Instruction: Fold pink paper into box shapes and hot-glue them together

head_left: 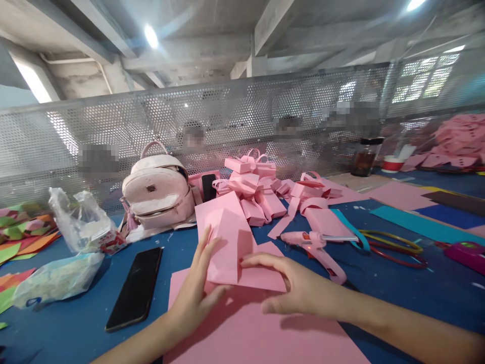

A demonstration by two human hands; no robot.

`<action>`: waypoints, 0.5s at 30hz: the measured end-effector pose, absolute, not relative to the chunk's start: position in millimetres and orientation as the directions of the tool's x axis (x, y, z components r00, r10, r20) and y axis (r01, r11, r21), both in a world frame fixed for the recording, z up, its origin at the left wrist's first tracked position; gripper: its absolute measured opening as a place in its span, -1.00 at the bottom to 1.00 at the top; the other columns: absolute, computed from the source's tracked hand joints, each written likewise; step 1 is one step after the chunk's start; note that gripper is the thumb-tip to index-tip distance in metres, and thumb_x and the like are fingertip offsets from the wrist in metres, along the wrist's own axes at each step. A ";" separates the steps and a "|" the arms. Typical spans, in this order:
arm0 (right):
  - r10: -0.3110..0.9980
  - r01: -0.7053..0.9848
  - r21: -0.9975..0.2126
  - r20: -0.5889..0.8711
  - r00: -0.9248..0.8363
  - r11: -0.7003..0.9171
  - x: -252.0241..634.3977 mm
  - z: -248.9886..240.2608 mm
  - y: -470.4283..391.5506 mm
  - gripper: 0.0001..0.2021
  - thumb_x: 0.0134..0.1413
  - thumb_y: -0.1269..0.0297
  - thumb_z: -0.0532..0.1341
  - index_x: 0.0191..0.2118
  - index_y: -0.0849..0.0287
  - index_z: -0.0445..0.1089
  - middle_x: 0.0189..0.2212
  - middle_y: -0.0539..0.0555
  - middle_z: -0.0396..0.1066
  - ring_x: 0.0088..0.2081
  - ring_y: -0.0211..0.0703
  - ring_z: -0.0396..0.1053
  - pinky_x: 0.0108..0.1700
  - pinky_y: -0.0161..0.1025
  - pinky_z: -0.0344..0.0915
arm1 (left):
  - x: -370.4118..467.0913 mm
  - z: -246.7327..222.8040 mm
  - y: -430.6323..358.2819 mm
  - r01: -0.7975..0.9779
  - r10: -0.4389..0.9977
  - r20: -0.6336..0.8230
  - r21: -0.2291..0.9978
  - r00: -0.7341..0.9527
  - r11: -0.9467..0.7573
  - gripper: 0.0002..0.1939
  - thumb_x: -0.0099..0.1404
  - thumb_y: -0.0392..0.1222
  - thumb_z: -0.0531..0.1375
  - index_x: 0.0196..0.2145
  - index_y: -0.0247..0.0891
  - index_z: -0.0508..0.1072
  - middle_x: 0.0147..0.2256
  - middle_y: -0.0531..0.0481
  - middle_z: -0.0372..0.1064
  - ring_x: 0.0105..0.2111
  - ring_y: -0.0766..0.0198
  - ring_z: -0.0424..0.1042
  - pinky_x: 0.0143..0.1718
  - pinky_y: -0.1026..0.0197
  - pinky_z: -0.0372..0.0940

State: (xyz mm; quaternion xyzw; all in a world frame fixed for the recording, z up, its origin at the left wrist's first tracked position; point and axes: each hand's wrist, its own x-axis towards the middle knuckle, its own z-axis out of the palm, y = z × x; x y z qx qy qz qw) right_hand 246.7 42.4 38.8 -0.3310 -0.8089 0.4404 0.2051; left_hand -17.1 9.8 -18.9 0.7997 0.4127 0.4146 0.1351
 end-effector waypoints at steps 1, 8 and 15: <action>0.706 0.386 -0.806 0.055 -0.706 0.449 246.0 40.6 42.4 -0.33 -0.07 0.03 0.49 0.20 0.02 0.44 0.29 0.17 0.32 0.32 0.22 0.24 0.33 0.10 0.18 | -16.7 -19.5 10.9 0.546 0.776 0.551 0.566 0.308 -0.618 -0.32 0.51 0.03 0.09 0.44 0.06 -0.14 0.50 -0.20 -0.37 0.49 -0.13 -0.31 0.37 -0.39 -0.03; 0.685 0.572 -0.405 0.233 -0.690 0.713 242.3 51.1 35.1 -0.63 0.21 0.31 0.24 0.12 0.01 0.52 0.15 0.11 0.50 0.08 0.19 0.52 0.12 0.10 0.44 | -17.7 -20.0 15.8 0.564 0.781 0.553 0.560 0.290 -0.607 -0.42 0.51 0.06 0.07 0.37 -0.05 -0.01 0.48 -0.25 -0.28 0.49 -0.09 -0.27 0.39 -0.32 -0.03; 0.836 0.751 -0.368 0.256 -0.486 0.549 296.8 41.3 24.0 -0.79 0.19 0.12 0.23 -0.09 -0.14 0.55 -0.14 0.07 0.63 -0.25 0.14 0.60 -0.26 -0.06 0.50 | -24.1 -23.0 17.3 0.568 0.789 0.553 0.571 0.267 -0.592 -0.42 0.54 0.05 0.02 0.38 -0.04 -0.09 0.47 -0.28 -0.25 0.47 -0.10 -0.19 0.37 -0.30 0.03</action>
